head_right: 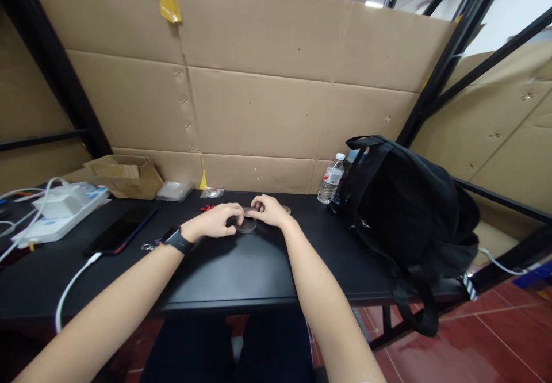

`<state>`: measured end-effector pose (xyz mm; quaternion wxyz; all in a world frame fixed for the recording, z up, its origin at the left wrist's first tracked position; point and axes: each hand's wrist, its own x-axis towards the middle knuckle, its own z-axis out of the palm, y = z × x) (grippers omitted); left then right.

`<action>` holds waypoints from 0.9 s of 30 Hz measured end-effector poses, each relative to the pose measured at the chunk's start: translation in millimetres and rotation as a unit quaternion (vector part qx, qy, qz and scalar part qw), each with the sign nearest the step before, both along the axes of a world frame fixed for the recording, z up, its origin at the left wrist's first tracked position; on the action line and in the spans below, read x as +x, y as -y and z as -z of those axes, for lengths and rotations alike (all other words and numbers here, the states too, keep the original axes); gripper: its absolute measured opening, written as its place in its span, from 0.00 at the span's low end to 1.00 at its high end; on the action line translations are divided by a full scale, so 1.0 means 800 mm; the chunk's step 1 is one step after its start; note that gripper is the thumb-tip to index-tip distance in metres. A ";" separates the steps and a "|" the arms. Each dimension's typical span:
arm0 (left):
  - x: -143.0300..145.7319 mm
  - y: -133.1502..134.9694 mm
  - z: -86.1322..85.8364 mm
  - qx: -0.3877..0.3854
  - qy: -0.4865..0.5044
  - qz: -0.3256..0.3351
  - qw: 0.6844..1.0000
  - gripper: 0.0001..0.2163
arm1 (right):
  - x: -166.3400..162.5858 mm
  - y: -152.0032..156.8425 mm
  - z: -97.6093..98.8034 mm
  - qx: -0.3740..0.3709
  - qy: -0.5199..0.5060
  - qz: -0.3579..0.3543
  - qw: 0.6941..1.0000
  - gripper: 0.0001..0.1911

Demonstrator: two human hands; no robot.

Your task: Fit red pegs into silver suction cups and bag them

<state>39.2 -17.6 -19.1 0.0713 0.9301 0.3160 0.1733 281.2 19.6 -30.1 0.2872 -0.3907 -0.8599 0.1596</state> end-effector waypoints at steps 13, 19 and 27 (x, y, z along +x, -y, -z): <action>0.003 -0.011 0.020 0.067 0.005 -0.091 0.994 0.15 | -0.004 0.006 -0.002 -0.027 0.033 -0.035 0.998 0.06; 0.001 -0.016 0.020 0.067 0.040 -0.108 0.991 0.11 | 0.007 0.006 -0.009 -0.044 0.029 -0.004 0.999 0.02; 0.010 -0.016 0.024 0.018 0.085 -0.104 0.991 0.10 | 0.016 0.002 -0.012 -0.094 -0.009 -0.003 0.996 0.05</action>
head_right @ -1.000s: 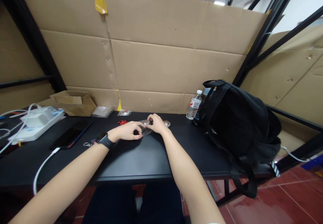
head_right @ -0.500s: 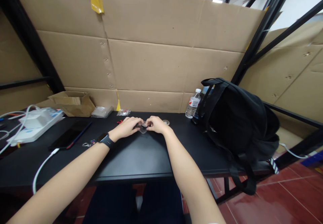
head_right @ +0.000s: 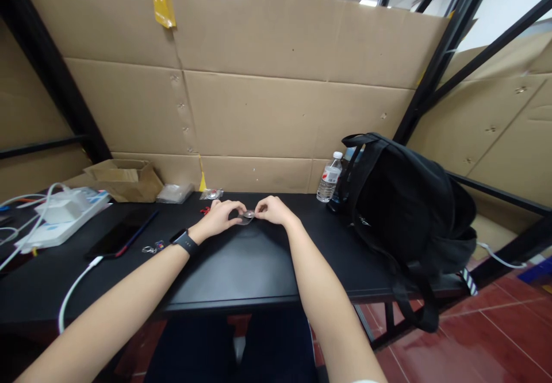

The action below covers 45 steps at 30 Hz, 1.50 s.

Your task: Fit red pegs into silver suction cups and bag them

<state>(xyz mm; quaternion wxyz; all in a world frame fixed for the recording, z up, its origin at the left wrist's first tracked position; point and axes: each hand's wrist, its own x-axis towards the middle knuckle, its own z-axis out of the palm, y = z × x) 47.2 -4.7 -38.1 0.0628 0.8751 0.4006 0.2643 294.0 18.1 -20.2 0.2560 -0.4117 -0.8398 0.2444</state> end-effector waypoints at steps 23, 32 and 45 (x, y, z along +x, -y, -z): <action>0.026 0.015 0.012 -0.016 0.046 -0.142 0.989 0.05 | -0.004 0.002 0.016 -0.013 -0.017 0.113 0.993 0.18; 0.023 0.022 0.006 0.000 -0.025 -0.119 0.993 0.11 | -0.014 0.021 0.004 0.042 0.058 0.078 0.994 0.16; 0.020 0.018 0.014 0.010 -0.048 -0.080 0.996 0.10 | -0.024 0.015 0.012 0.114 0.135 0.068 0.982 0.08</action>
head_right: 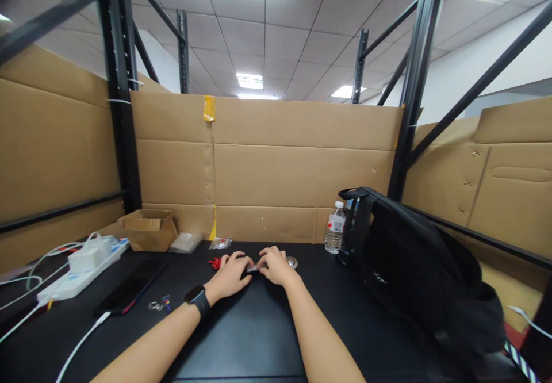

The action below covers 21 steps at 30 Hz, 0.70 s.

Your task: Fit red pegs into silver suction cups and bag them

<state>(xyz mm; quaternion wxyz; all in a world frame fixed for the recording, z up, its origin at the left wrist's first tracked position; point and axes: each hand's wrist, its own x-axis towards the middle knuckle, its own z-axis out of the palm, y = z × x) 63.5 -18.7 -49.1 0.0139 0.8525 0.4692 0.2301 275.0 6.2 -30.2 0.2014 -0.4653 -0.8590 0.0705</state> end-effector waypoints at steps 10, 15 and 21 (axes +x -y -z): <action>0.007 -0.003 -0.006 -0.013 0.100 -0.068 0.993 0.09 | 0.003 -0.016 0.006 -0.079 -0.177 0.027 0.981 0.08; 0.010 -0.006 -0.004 -0.010 0.158 -0.090 0.983 0.11 | 0.005 -0.028 0.020 -0.120 -0.282 0.009 0.952 0.18; 0.009 -0.005 -0.010 -0.012 0.184 -0.124 0.975 0.13 | 0.004 -0.030 0.023 -0.195 -0.357 -0.042 0.913 0.32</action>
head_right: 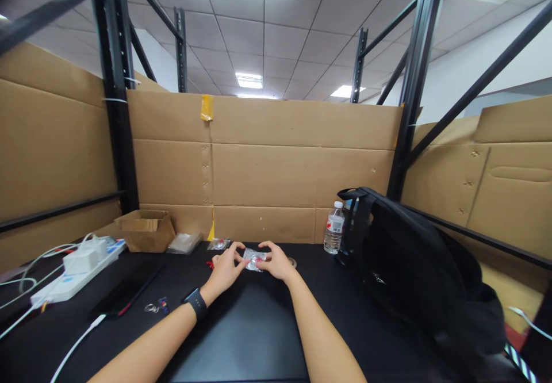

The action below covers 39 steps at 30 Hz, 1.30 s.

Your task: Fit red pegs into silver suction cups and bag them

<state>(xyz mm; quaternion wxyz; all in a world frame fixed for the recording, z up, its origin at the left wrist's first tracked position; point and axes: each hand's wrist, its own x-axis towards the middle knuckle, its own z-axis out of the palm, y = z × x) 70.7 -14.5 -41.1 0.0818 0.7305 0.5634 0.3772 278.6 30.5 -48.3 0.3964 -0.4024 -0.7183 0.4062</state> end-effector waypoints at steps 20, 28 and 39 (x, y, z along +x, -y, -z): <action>-0.003 0.019 -0.007 0.028 -0.187 0.101 0.977 0.10 | -0.024 0.031 -0.027 0.170 0.460 0.174 0.854 0.12; -0.007 0.018 -0.017 0.035 -0.144 0.219 0.964 0.10 | -0.101 -0.036 -0.023 0.140 0.429 0.186 0.873 0.14; -0.047 -0.003 -0.033 0.068 -0.049 0.204 0.975 0.10 | -0.121 -0.086 -0.012 0.159 0.344 0.214 0.900 0.16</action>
